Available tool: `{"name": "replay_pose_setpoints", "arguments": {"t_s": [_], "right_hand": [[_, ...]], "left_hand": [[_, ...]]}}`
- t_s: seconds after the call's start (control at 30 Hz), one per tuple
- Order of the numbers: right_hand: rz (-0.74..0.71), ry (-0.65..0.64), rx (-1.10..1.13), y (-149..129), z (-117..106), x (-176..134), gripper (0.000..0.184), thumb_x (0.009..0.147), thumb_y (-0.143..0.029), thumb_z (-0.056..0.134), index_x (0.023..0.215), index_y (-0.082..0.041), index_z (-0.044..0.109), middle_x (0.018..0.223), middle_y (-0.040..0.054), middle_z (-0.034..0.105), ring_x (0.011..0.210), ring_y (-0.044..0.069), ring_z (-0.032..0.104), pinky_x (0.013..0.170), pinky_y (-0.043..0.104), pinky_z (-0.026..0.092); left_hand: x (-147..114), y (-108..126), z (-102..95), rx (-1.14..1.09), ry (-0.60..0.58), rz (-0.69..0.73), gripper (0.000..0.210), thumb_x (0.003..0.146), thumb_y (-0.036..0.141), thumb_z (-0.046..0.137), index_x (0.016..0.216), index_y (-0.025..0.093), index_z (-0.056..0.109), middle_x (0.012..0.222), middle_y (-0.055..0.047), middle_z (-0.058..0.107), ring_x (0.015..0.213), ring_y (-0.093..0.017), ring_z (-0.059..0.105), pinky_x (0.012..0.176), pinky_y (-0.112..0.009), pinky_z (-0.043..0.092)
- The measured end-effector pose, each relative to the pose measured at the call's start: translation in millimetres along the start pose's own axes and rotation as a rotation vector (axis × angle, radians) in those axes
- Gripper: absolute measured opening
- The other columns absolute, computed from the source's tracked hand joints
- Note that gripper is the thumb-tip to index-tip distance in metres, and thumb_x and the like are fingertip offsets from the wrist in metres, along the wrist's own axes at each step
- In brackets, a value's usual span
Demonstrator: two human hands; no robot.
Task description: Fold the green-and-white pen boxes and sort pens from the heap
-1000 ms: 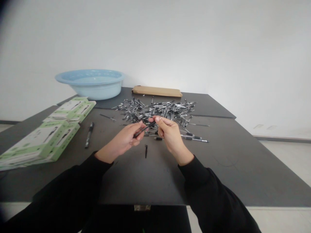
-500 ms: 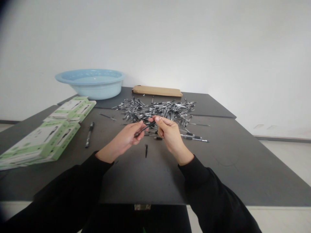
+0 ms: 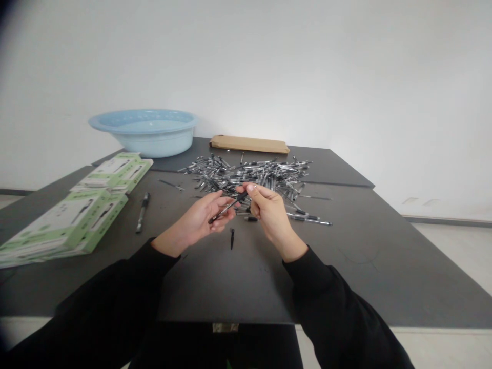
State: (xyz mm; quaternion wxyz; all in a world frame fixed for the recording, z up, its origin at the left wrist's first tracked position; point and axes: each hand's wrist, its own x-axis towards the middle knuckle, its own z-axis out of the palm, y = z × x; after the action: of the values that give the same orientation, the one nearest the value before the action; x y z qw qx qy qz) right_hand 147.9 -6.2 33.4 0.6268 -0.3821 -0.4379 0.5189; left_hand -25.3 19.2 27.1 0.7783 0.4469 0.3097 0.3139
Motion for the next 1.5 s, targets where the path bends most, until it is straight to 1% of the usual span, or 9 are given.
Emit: {"name": "replay_pose_setpoints", "arguments": {"t_s": [0.13, 0.23, 0.4, 0.53, 0.73, 1.03, 1.17, 1.37, 1.5], "right_hand": [[-0.006, 0.0, 0.018, -2.0, -1.4, -0.1, 0.029, 0.073, -0.046, 0.082, 0.088, -0.021, 0.077, 0.084, 0.0027, 0.075, 0.044, 0.004, 0.027, 0.041, 0.025, 0.016], [-0.009, 0.004, 0.052, -5.2, -3.0, 0.9, 0.028, 0.072, -0.044, 0.083, 0.086, -0.021, 0.076, 0.074, 0.0, 0.071, 0.044, 0.004, 0.025, 0.042, 0.026, 0.014], [0.012, 0.01, 0.093, -8.5, -4.9, 3.4, 0.027, 0.071, -0.043, 0.083, 0.085, -0.022, 0.073, 0.087, 0.0007, 0.074, 0.045, 0.005, 0.022, 0.042, 0.027, 0.015], [0.017, 0.02, 0.123, -11.0, -7.3, 4.8, 0.028, 0.072, -0.043, 0.083, 0.088, -0.022, 0.072, 0.093, -0.0006, 0.073, 0.045, 0.005, 0.021, 0.041, 0.026, 0.015], [0.067, 0.008, 0.217, -16.4, -10.5, 7.7, 0.026, 0.072, -0.039, 0.084, 0.086, -0.022, 0.071, 0.084, -0.003, 0.07, 0.044, 0.004, 0.017, 0.036, 0.024, 0.014], [0.136, -0.047, 0.308, -13.8, -13.6, 10.9, 0.026, 0.073, -0.036, 0.086, 0.084, -0.019, 0.07, 0.076, -0.0046, 0.067, 0.041, 0.001, 0.021, 0.033, 0.018, 0.017], [0.141, -0.064, 0.289, -14.6, -13.3, 10.3, 0.026, 0.074, -0.038, 0.085, 0.084, -0.019, 0.071, 0.075, -0.0044, 0.066, 0.042, 0.001, 0.021, 0.033, 0.018, 0.017], [0.114, -0.072, 0.229, -13.6, -10.8, 8.2, 0.026, 0.074, -0.039, 0.085, 0.084, -0.018, 0.072, 0.076, -0.0035, 0.066, 0.043, 0.002, 0.02, 0.036, 0.02, 0.013], [0.067, -0.078, 0.107, -9.4, -8.3, 5.2, 0.028, 0.072, -0.041, 0.084, 0.084, -0.018, 0.074, 0.077, -0.0009, 0.068, 0.043, 0.003, 0.022, 0.038, 0.023, 0.013]], "left_hand": [[3.2, -0.2, -5.9, -0.062, 0.004, 0.019, 0.056, 0.098, 0.053, 0.032, 0.106, 0.01, 0.067, 0.087, -0.014, 0.071, 0.05, -0.012, 0.052, 0.048, -0.024, 0.034], [4.4, 0.2, -9.2, -0.125, -0.022, -0.023, 0.059, 0.1, 0.051, 0.027, 0.109, 0.009, 0.067, 0.098, -0.02, 0.074, 0.059, -0.018, 0.062, 0.058, -0.028, 0.042], [2.8, 1.7, -10.2, -0.177, -0.068, -0.081, 0.065, 0.1, 0.053, 0.022, 0.112, 0.008, 0.067, 0.109, -0.024, 0.074, 0.068, -0.024, 0.07, 0.068, -0.033, 0.046], [1.3, 3.2, -10.6, -0.194, -0.08, -0.094, 0.067, 0.099, 0.057, 0.02, 0.113, 0.009, 0.066, 0.113, -0.023, 0.073, 0.068, -0.026, 0.071, 0.069, -0.034, 0.045], [3.1, 4.0, -18.9, -0.255, -0.172, -0.128, 0.07, 0.098, 0.059, 0.021, 0.12, 0.008, 0.064, 0.117, -0.022, 0.072, 0.077, -0.028, 0.072, 0.066, -0.032, 0.041], [4.3, 4.0, -23.1, -0.285, -0.24, -0.092, 0.073, 0.097, 0.061, 0.024, 0.126, 0.006, 0.063, 0.121, -0.023, 0.069, 0.092, -0.033, 0.069, 0.077, -0.035, 0.04], [4.8, 3.2, -22.7, -0.295, -0.264, -0.111, 0.069, 0.098, 0.059, 0.027, 0.125, 0.007, 0.063, 0.116, -0.022, 0.071, 0.092, -0.032, 0.068, 0.081, -0.038, 0.041], [6.1, 3.0, -22.0, -0.225, -0.235, -0.102, 0.064, 0.097, 0.058, 0.032, 0.116, 0.008, 0.067, 0.111, -0.019, 0.074, 0.086, -0.028, 0.07, 0.076, -0.035, 0.044], [5.2, 0.3, -16.4, -0.127, -0.308, -0.168, 0.048, 0.096, 0.049, 0.044, 0.112, 0.01, 0.068, 0.108, -0.016, 0.076, 0.086, -0.026, 0.072, 0.078, -0.034, 0.047]]}}
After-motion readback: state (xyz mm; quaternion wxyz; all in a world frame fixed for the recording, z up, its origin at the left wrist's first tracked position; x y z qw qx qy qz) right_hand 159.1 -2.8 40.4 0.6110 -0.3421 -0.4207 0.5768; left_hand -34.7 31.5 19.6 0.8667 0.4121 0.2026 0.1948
